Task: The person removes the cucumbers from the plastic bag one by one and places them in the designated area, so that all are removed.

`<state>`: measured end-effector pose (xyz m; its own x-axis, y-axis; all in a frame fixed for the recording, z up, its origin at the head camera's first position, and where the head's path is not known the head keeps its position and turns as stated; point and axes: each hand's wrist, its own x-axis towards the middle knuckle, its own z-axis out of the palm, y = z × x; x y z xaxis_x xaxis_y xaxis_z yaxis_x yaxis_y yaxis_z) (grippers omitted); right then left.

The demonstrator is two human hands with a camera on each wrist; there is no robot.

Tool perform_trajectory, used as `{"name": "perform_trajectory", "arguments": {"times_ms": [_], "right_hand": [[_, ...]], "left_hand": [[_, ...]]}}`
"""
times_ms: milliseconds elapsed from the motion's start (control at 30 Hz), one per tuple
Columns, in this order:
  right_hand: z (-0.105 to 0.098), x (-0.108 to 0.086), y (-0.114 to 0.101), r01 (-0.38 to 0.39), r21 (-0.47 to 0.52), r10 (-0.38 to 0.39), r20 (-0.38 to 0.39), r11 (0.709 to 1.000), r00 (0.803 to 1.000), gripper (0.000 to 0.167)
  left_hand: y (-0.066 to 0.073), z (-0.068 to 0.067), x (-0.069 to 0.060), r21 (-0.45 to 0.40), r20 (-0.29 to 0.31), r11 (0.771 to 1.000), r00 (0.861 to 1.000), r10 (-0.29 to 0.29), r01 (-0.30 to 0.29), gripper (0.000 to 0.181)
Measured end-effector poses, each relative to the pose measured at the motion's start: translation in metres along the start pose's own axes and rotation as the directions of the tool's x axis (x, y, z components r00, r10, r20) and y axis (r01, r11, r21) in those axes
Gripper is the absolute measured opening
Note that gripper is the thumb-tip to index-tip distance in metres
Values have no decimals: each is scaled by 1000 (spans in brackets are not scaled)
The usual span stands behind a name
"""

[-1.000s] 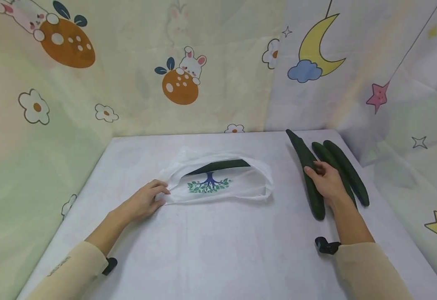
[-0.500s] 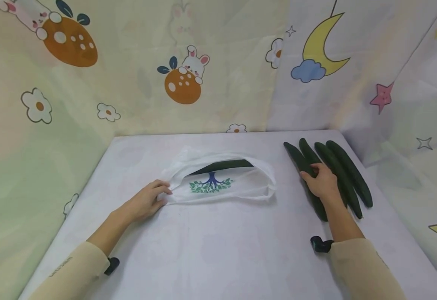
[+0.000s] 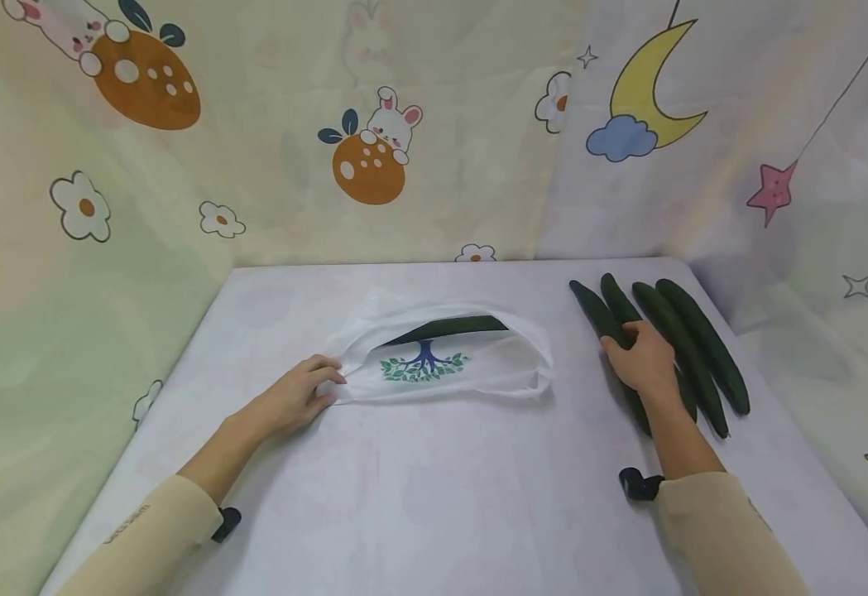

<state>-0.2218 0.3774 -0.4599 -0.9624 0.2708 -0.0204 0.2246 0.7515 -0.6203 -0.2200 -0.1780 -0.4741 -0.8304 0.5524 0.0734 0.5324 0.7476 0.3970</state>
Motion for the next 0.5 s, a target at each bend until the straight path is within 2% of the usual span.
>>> {"name": "perform_trajectory", "arguments": {"times_ms": [233, 367, 500], "right_hand": [[2, 0, -2, 76, 68, -73, -37, 995, 997, 72], [1, 0, -8, 103, 87, -102, -13, 991, 995, 74], [-3, -1, -17, 118, 102, -120, 6, 988, 993, 75]], "left_hand": [[0, 1, 0, 4, -19, 1000, 1000, 15, -15, 22], [-1, 1, -1, 1, -19, 1000, 1000, 17, -17, 22], [0, 1, -1, -2, 2, 1000, 1000, -6, 6, 23]]}}
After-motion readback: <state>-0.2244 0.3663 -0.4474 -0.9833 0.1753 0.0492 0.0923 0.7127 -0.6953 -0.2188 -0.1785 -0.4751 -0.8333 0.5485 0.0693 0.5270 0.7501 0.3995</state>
